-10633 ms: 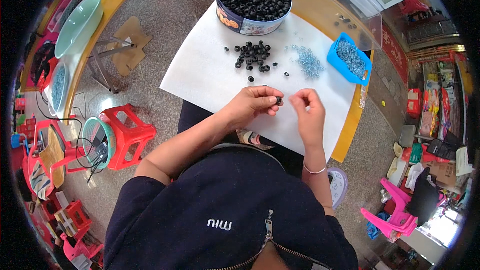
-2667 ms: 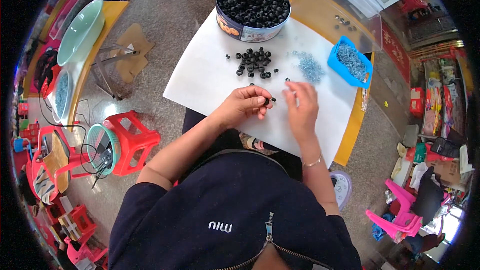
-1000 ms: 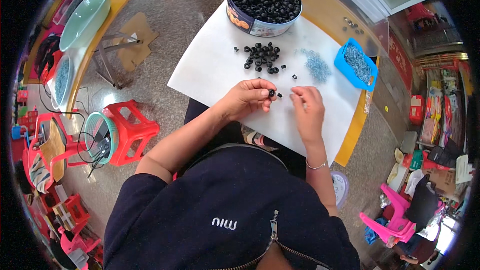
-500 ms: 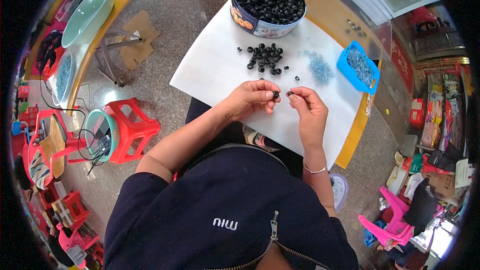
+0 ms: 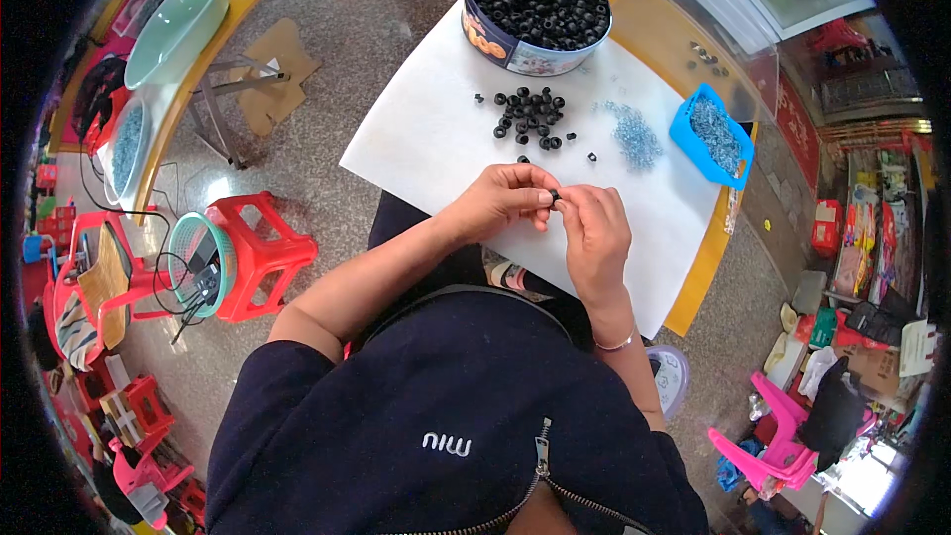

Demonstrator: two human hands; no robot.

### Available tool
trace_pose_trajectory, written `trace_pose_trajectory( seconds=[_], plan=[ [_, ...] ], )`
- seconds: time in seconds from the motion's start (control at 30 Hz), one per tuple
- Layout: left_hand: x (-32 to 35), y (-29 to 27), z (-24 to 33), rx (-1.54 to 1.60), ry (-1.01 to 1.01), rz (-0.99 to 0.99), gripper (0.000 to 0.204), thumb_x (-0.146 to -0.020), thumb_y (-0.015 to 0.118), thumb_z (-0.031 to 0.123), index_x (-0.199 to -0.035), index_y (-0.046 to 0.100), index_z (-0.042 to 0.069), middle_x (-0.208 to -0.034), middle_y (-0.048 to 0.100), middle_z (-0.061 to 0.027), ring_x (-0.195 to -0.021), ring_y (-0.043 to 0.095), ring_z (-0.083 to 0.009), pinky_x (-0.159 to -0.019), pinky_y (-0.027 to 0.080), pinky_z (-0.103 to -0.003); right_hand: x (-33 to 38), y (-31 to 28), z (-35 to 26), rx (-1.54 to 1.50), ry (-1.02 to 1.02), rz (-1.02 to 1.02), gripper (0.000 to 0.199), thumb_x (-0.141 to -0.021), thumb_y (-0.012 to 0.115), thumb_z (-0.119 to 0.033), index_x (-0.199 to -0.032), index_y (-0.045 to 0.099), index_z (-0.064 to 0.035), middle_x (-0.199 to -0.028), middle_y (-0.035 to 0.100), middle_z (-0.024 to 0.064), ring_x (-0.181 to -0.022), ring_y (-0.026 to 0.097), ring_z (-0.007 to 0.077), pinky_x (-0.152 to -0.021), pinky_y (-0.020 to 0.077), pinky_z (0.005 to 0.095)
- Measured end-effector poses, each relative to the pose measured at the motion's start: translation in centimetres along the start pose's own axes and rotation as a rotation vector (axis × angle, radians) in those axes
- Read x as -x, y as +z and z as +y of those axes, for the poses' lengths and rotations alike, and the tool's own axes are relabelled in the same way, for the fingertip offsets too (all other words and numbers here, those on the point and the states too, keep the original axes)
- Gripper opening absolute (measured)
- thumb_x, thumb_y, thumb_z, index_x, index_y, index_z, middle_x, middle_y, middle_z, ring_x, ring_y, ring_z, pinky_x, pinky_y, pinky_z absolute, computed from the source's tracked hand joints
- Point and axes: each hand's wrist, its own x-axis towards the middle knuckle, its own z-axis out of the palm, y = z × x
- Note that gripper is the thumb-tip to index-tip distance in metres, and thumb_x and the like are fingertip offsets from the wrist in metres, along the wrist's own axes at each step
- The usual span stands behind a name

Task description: Sorting and assembling small black and blue plastic components on a white surface.

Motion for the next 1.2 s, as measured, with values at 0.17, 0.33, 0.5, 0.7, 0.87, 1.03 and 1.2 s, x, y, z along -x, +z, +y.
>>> trace_pose_trajectory(
  seconds=[0.17, 0.33, 0.5, 0.7, 0.87, 1.03, 1.2],
  plan=[
    [0.1, 0.3, 0.1, -0.081, -0.014, 0.039, 0.018, -0.089, 0.061, 0.007, -0.104, 0.060, -0.004, -0.088, 0.065, -0.0094, -0.071, 0.063, -0.0157, -0.069, 0.054, -0.028, 0.1, 0.2, 0.6, 0.019, -0.084, 0.008, 0.013, -0.078, 0.063, 0.001, -0.091, 0.061, -0.0015, -0.086, 0.060, 0.0100, -0.077, 0.055, 0.0274, -0.067, 0.0460, 0.0378],
    [0.1, 0.5, 0.1, -0.091, -0.048, 0.079, 0.021, -0.091, 0.060, 0.010, -0.106, 0.060, -0.005, -0.087, 0.065, -0.0115, -0.074, 0.065, -0.0178, -0.070, 0.055, -0.029, 0.3, 0.4, 1.5, 0.015, -0.086, 0.017, 0.014, -0.076, 0.065, 0.000, -0.090, 0.061, -0.0018, -0.085, 0.059, 0.0102, -0.076, 0.055, 0.0278, -0.066, 0.0454, 0.0378],
    [0.0, 0.6, 0.3, -0.094, -0.134, 0.022, 0.025, -0.092, 0.060, 0.014, -0.106, 0.060, -0.007, -0.087, 0.067, -0.0120, -0.073, 0.067, -0.0191, -0.071, 0.057, -0.030, 0.5, 0.4, 1.5, -0.007, -0.122, -0.021, 0.013, -0.075, 0.067, -0.004, -0.086, 0.060, -0.0026, -0.080, 0.056, 0.0097, -0.074, 0.053, 0.0276, -0.065, 0.0441, 0.0378],
    [0.2, 0.6, 2.0, -0.227, -0.264, -0.119, 0.030, -0.093, 0.058, 0.020, -0.105, 0.061, -0.007, -0.086, 0.067, -0.0106, -0.071, 0.067, -0.0170, -0.069, 0.057, -0.029, 1.1, 0.2, 1.5, -0.016, -0.118, -0.080, 0.013, -0.076, 0.068, -0.009, -0.083, 0.059, -0.0044, -0.078, 0.054, 0.0087, -0.072, 0.051, 0.0269, -0.065, 0.0421, 0.0377],
    [0.0, 0.3, 1.5, -0.259, -0.240, -0.109, 0.032, -0.097, 0.052, 0.024, -0.107, 0.061, -0.005, -0.077, 0.061, -0.0046, -0.063, 0.057, -0.0110, -0.058, 0.050, -0.025, 0.9, -0.5, 0.9, -0.031, -0.079, -0.079, 0.013, -0.078, 0.069, -0.012, -0.084, 0.059, -0.0049, -0.079, 0.055, 0.0083, -0.074, 0.052, 0.0265, -0.066, 0.0420, 0.0369],
    [0.0, 1.0, 0.5, -0.173, -0.176, 0.022, 0.029, -0.098, 0.050, 0.025, -0.105, 0.060, -0.001, -0.076, 0.052, 0.0003, -0.057, 0.041, -0.0069, -0.053, 0.040, -0.021, 1.5, -0.4, 1.8, -0.040, -0.029, -0.022, 0.011, -0.082, 0.066, -0.011, -0.087, 0.060, -0.0035, -0.080, 0.057, 0.0087, -0.075, 0.054, 0.0253, -0.066, 0.0434, 0.0352],
    [0.1, 1.2, 0.2, -0.115, -0.164, -0.006, 0.028, -0.099, 0.048, 0.024, -0.105, 0.059, -0.001, -0.080, 0.053, -0.0010, -0.063, 0.048, -0.0075, -0.058, 0.044, -0.022, 1.6, -0.4, 1.6, -0.083, 0.013, 0.006, 0.010, -0.084, 0.064, -0.010, -0.090, 0.061, -0.0029, -0.083, 0.057, 0.0093, -0.076, 0.054, 0.0257, -0.068, 0.0439, 0.0354]
  ],
)
